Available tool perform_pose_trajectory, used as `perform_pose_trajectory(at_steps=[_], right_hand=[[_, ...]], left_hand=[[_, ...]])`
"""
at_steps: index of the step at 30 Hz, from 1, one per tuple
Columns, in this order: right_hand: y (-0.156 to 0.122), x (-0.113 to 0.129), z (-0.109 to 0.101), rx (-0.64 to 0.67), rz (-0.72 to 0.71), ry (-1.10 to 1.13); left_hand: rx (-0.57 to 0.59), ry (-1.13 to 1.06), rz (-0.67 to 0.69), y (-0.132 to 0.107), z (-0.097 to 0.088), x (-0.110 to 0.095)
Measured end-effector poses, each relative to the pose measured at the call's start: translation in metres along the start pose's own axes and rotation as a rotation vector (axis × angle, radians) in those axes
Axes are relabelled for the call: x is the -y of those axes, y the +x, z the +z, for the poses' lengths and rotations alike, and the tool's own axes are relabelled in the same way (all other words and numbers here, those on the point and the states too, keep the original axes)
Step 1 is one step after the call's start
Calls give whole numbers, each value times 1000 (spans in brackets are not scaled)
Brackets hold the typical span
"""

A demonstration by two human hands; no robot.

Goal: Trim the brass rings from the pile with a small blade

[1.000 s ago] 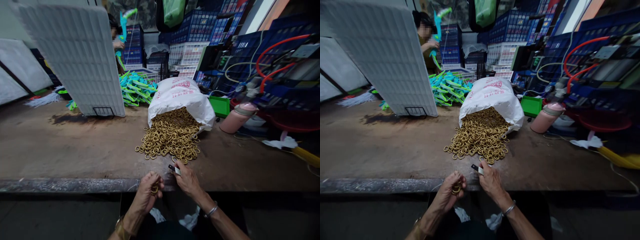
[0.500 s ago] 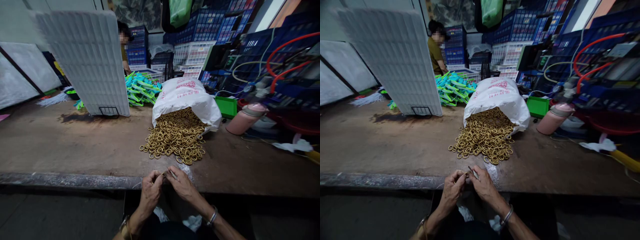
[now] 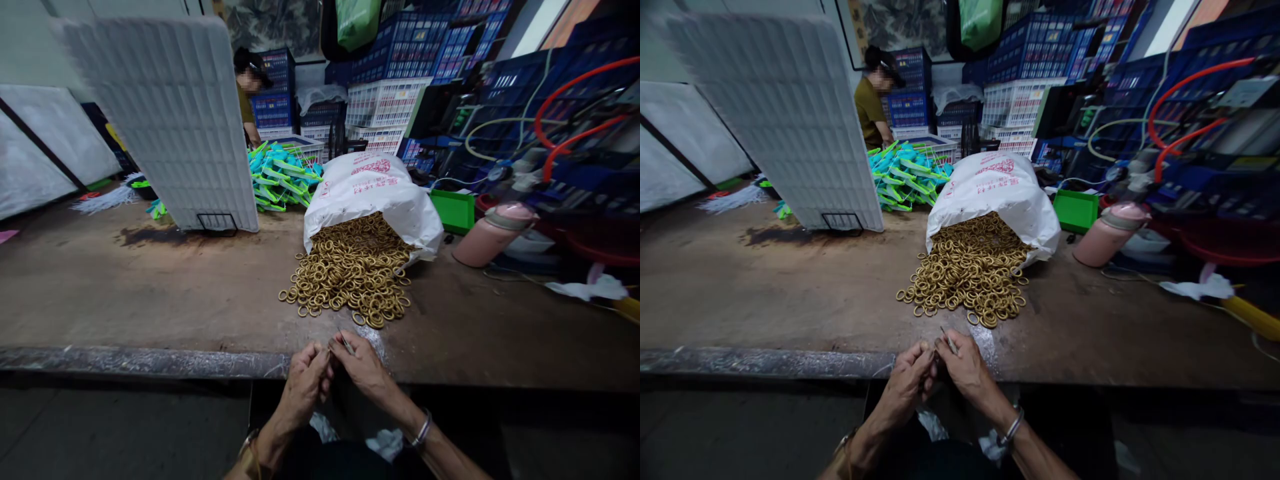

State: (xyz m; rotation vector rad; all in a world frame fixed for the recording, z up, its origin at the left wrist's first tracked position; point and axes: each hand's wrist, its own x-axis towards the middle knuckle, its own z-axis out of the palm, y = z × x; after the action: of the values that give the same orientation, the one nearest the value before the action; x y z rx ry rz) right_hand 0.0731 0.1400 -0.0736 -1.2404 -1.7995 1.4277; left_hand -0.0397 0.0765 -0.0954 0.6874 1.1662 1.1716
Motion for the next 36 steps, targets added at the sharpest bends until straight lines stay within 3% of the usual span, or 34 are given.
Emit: perform_pose_trajectory(at_steps=[5, 8, 12, 20, 26, 30, 36], right_hand=[[1, -6, -3, 12, -6, 3], [-1, -14, -5, -37, -66, -214], [-7, -18, -4, 51, -155, -481], [-8, -19, -5, 105, -147, -732], [6, -33, -24, -52, 16, -979], [16, -44, -44, -216, -49, -1014], [29, -58, -61, -350, -68, -1068]], left_hand=[[-6, -79, 35, 1, 2, 2], [-38, -80, 22, -1, 4, -2], [-55, -41, 24, -1, 4, -6], [-63, 60, 82, -7, 6, -11], [82, -103, 65, -18, 15, -20], [75, -372, 7, -13, 17, -20], [92, -420, 3, 1, 11, -6]])
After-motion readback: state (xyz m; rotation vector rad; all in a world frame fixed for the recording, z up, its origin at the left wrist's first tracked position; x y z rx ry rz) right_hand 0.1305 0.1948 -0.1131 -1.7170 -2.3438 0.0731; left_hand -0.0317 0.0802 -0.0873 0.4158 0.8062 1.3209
